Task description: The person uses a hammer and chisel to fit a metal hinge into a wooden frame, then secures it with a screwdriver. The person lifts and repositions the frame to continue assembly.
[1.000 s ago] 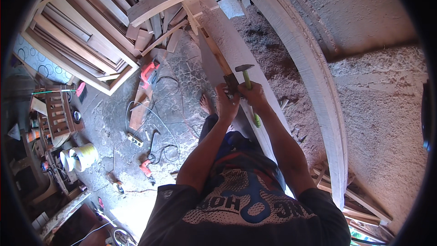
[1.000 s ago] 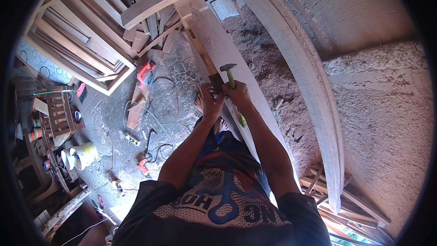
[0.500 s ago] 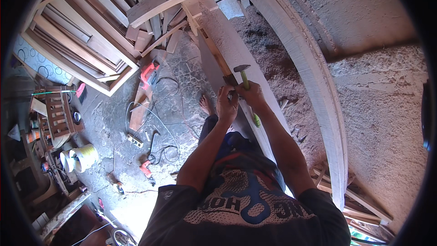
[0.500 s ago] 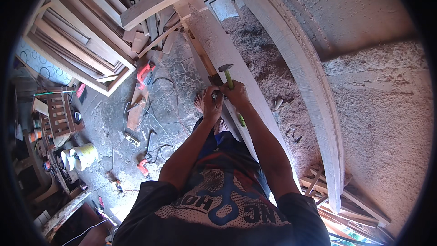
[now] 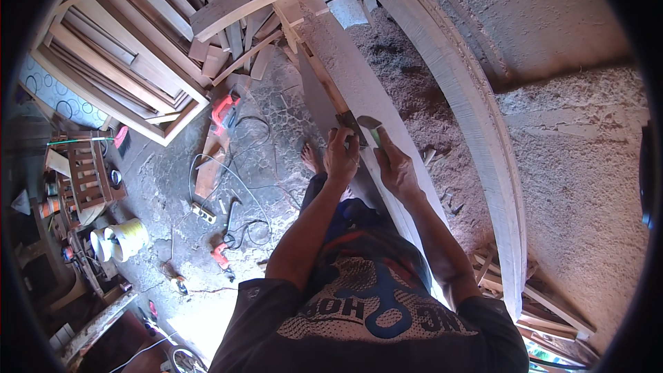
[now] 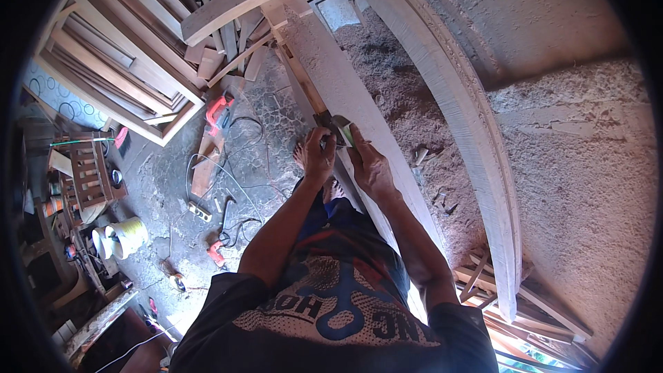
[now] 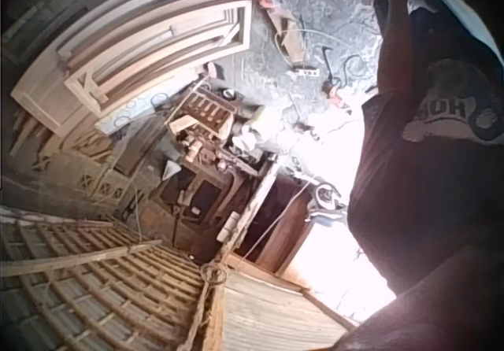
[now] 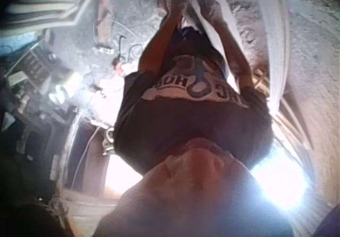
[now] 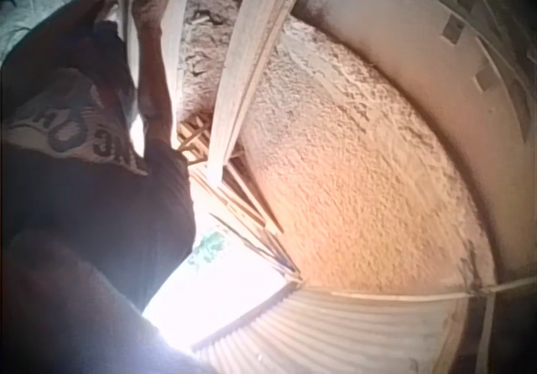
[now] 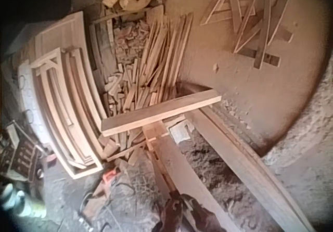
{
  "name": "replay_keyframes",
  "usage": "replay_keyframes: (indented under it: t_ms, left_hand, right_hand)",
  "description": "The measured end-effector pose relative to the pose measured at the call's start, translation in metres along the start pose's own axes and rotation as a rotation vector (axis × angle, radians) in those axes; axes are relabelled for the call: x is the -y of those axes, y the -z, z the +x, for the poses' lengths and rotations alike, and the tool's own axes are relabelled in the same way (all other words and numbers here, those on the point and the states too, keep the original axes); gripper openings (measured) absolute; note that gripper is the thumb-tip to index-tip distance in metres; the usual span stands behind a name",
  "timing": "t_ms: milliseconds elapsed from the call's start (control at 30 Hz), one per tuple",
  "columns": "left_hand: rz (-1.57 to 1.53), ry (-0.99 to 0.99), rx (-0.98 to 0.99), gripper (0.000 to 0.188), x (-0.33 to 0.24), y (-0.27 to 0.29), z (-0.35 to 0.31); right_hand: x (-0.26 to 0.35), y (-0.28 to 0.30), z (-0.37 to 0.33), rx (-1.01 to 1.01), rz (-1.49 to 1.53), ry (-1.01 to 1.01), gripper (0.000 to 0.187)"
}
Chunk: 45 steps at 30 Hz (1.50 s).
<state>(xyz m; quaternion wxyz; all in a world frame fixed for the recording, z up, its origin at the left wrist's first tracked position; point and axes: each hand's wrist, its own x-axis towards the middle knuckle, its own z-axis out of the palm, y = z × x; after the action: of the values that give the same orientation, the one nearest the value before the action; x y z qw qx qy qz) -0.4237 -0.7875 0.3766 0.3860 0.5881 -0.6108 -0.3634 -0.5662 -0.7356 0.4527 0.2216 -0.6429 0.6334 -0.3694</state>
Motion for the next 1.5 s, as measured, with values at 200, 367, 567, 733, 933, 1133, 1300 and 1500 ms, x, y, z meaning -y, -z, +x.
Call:
replay_keyframes:
  t_ms: [200, 367, 567, 733, 933, 1133, 1300, 1500]
  left_hand:
    - [0.031, -0.008, 0.002, 0.013, -0.003, 0.001, 0.0]
    - [0.013, -0.01, -0.025, 0.012, -0.005, 0.0, -0.001]
    - [0.027, 0.001, -0.032, 0.013, 0.001, -0.001, -0.001]
    - [0.005, 0.046, 0.006, 0.014, -0.001, 0.0, -0.003]
    - [-0.121, -0.067, 0.002, 0.032, 0.006, 0.004, -0.006]
    - [-0.168, 0.02, 0.083, 0.052, 0.001, 0.005, -0.006]
    - [-0.185, 0.066, 0.117, 0.056, 0.001, 0.002, -0.009]
    - [-0.153, 0.058, 0.119, 0.057, 0.01, 0.004, -0.007]
  right_hand:
    - [0.003, 0.005, -0.018, 0.162, -0.148, -0.038, 0.06]
    - [-0.002, 0.003, -0.018, 0.195, -0.16, -0.087, 0.059]
    - [0.0, -0.002, -0.015, 0.208, -0.216, -0.131, 0.059]
    - [0.002, 0.001, -0.019, 0.222, -0.204, -0.116, 0.06]
    - [0.001, 0.001, -0.02, 0.138, -0.136, -0.039, 0.061]
    - [0.009, 0.003, -0.02, 0.108, -0.127, 0.018, 0.056]
    - [0.005, 0.002, -0.023, 0.018, -0.177, 0.114, 0.05]
    - [0.017, 0.008, -0.013, 0.033, -0.136, 0.103, 0.068]
